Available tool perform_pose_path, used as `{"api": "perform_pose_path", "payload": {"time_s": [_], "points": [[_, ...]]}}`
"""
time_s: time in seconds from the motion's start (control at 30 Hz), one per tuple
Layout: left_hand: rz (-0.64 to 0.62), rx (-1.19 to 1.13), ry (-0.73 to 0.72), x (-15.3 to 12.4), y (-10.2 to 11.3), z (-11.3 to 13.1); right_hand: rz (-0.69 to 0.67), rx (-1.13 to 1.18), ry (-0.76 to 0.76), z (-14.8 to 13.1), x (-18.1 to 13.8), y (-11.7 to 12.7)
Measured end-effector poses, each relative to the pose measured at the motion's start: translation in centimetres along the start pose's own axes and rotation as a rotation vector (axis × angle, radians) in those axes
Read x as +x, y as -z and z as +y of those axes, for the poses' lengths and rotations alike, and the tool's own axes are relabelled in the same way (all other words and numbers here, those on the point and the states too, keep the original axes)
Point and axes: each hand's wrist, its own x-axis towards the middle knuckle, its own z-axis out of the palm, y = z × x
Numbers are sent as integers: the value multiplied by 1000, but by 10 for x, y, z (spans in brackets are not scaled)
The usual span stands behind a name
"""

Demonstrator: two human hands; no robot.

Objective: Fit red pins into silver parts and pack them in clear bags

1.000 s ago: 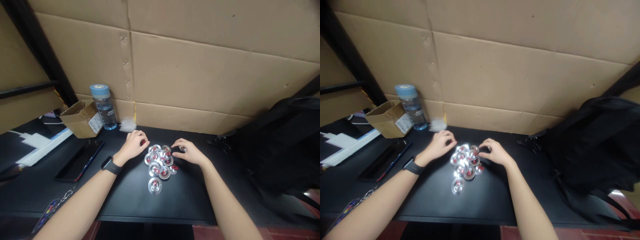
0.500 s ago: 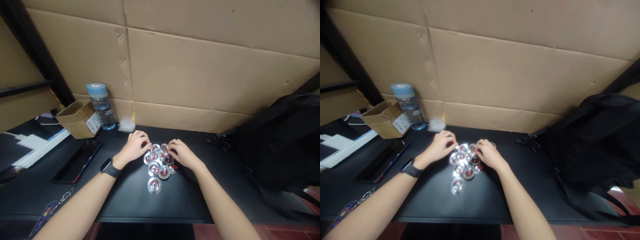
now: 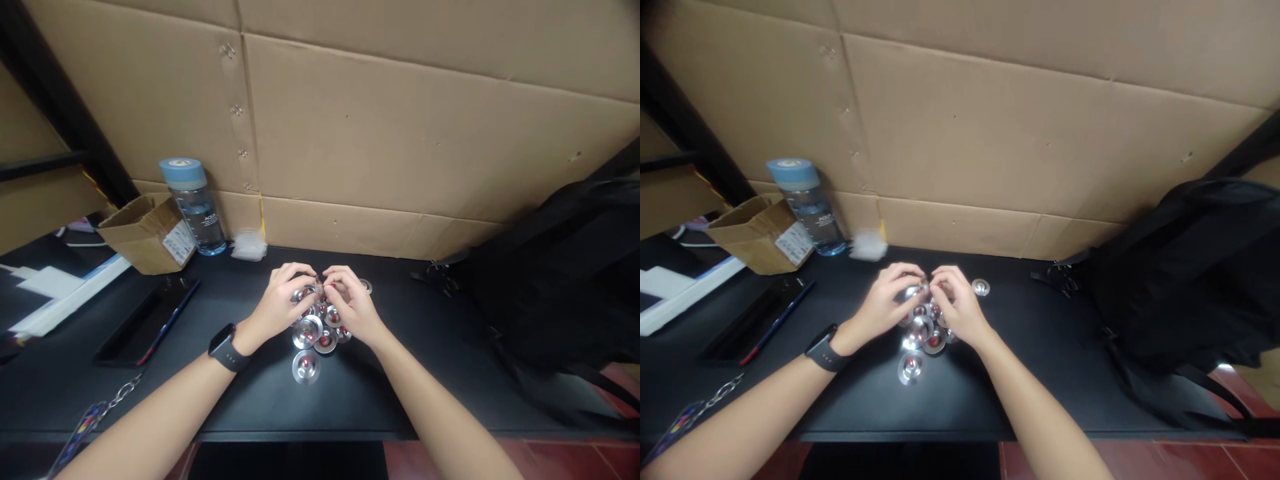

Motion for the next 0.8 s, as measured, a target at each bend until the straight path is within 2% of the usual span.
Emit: {"api": "perform_pose_path", "payload": {"time_s": [0.1, 0.2, 0.3, 0.47, 0.57, 0.63, 0.8], "points": [[79, 28, -40, -1, 2, 6, -27, 90, -10, -6, -2, -3], [99, 43, -62, -1, 5, 10, -62, 185, -49, -10, -2, 1], [45, 94, -74, -2, 6, 9, -103, 236, -89, -10, -3, 2], [-72, 216, -51, -2, 6, -1, -152, 179, -104, -8, -3, -1], [-85, 230, -65, -1, 5, -7, -152, 88, -84, -6, -3, -2], [-81, 226, -71, 1, 4, -13, -150, -58, -38, -3, -2, -1], [-62, 261, 26, 5, 8, -36, -125, -401, 78, 5, 5, 11]]}}
